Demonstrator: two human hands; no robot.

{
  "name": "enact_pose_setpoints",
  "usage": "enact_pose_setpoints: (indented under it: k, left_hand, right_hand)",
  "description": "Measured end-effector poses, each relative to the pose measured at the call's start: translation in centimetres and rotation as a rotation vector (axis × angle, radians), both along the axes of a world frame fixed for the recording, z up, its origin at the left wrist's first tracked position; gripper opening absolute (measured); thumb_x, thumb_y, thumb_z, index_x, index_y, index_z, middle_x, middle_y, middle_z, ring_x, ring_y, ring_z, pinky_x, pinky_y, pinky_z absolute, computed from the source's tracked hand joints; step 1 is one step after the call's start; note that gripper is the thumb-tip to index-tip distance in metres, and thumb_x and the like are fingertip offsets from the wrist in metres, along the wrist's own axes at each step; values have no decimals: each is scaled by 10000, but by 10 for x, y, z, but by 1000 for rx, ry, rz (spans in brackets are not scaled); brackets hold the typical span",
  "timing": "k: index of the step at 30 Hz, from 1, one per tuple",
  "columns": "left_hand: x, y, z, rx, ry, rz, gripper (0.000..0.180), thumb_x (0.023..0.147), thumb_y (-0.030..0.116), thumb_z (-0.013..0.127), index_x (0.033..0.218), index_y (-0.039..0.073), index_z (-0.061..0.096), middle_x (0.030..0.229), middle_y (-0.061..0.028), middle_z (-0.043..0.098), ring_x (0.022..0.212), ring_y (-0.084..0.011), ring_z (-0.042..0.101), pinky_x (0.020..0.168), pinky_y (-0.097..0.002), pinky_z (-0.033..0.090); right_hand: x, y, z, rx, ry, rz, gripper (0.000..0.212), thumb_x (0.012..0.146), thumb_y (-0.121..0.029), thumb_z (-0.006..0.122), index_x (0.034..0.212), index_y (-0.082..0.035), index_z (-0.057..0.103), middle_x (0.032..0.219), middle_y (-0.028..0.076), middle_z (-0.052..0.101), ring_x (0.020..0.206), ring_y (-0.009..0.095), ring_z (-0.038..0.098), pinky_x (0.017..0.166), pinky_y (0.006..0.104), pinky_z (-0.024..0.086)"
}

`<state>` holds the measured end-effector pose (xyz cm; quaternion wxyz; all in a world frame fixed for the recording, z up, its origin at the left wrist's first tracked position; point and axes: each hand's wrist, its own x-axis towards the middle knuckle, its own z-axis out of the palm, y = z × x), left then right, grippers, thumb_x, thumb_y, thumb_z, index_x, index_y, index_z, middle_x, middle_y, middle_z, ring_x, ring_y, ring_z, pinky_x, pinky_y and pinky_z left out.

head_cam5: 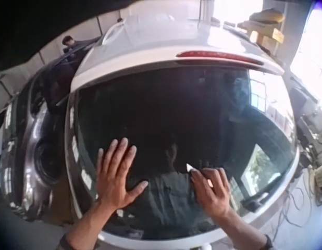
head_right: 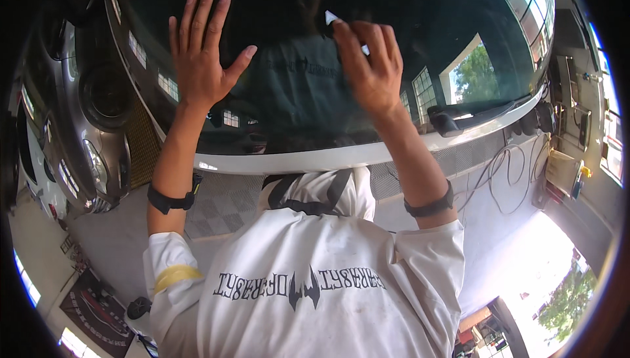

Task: The person applies a National Geographic logo sticker to the rear windshield of a white car. They use a squeegee tool to smooth the vinyl, remove the transfer tape, and press the edges to ensure adhesion. The person also wipes the glass surface with a cloth.

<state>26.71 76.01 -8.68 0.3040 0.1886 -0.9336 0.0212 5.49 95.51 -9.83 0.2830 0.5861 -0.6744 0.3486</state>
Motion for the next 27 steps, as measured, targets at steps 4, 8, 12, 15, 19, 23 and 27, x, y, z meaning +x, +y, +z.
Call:
enact_pose_setpoints:
  k: [4,8,12,15,19,23,27]
  left_hand:
    - [-5,0,-2,-19,1,7,796,933,637,588,1588,215,425,1662,-35,367,1530,-295,331,1216,-600,215]
    - [-4,-2,-2,-28,12,1,789,939,640,576,1586,213,428,1661,-33,371,1528,-298,334,1211,-601,224]
    - [-9,1,2,-32,-9,7,784,947,635,566,1588,205,426,1663,-44,367,1529,-306,332,1206,-599,231]
    - [-11,2,2,-42,-10,5,783,953,631,559,1591,200,419,1665,-52,362,1530,-311,330,1201,-605,235]
    - [-10,4,1,-43,-15,3,782,959,625,552,1597,195,409,1667,-56,356,1534,-313,322,1200,-612,232]
    - [-9,3,2,-32,-40,13,782,963,623,549,1599,191,405,1670,-59,352,1540,-314,310,1208,-613,218]
    - [-10,0,0,-50,-16,-2,780,967,622,543,1602,192,397,1675,-61,342,1545,-311,302,1214,-614,210]
  right_hand:
    - [35,29,-20,173,22,222,415,717,-1,782,1128,-32,734,1003,74,617,829,213,610,676,359,518]
    - [13,22,-11,111,38,191,450,686,-16,767,1134,-27,732,1008,76,611,823,214,599,668,341,510]
    - [14,19,-9,115,2,196,422,707,-4,777,1126,-22,728,990,72,610,806,212,595,651,330,502]
    - [12,19,-10,91,-33,152,331,741,6,772,1067,-24,720,944,72,613,778,216,588,638,341,494]
    - [13,15,-4,83,-57,125,259,759,13,762,1010,-24,707,923,66,609,754,222,580,639,344,488]
    - [21,19,-7,95,-17,126,233,770,29,762,991,-22,707,891,59,603,737,214,576,644,336,487]
    - [9,14,0,39,-67,23,237,766,50,771,979,-37,709,855,48,589,734,209,568,645,343,489]
